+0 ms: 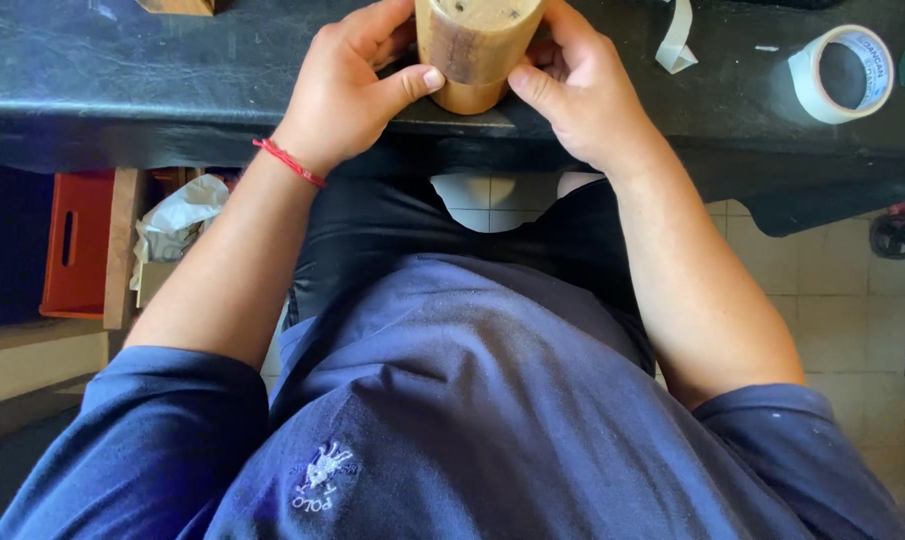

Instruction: Applying tape to the edges of wooden components to ensure a proper fit during assembly and inspection.

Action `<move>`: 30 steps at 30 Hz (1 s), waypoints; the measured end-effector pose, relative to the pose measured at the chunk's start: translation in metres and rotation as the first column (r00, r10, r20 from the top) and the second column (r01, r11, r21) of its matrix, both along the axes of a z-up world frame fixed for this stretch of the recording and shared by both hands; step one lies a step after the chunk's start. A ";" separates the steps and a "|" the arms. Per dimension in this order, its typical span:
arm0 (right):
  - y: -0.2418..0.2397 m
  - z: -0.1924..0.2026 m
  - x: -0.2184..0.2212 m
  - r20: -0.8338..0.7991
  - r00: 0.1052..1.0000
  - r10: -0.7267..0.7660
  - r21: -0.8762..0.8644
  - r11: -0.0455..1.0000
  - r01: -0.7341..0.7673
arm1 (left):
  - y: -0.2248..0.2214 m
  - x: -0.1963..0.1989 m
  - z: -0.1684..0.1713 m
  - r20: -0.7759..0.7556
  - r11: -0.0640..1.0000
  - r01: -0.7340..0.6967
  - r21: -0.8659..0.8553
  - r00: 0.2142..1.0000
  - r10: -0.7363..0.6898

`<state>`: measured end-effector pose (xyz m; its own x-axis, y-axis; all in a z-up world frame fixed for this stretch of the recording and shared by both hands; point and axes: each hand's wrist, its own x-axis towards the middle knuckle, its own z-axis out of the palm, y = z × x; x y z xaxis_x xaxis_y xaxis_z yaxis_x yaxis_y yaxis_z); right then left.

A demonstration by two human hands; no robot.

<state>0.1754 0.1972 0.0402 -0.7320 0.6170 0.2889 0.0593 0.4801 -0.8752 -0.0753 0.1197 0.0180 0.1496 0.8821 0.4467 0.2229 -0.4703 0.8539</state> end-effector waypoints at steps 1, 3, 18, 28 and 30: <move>-0.001 0.001 0.000 -0.002 1.000 -0.004 0.002 1.000 0.004 | 0.003 -0.001 0.001 -0.002 1.000 0.004 0.002 1.000 -0.004; -0.005 0.001 0.004 0.015 0.999 -0.034 0.031 0.999 0.033 | 0.007 -0.001 0.001 0.032 0.995 0.098 -0.024 0.995 -0.098; 0.037 -0.004 0.085 0.116 0.601 -0.791 0.729 0.479 0.490 | -0.003 -0.004 -0.008 0.196 0.999 0.047 -0.024 0.980 -0.042; 0.001 0.000 0.063 -0.091 0.771 -0.630 0.421 0.678 0.603 | -0.008 -0.009 -0.013 -0.035 0.995 -0.091 0.031 0.995 0.092; -0.045 0.012 0.034 -0.010 0.844 -0.537 0.289 0.806 0.516 | -0.009 -0.005 -0.006 -0.105 0.999 -0.042 0.020 0.994 0.043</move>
<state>0.2099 0.1522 0.0519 -0.3415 0.8181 0.4626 0.4263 0.5735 -0.6995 -0.0807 0.1104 0.0122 0.1593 0.8805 0.4465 0.3314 -0.4737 0.8160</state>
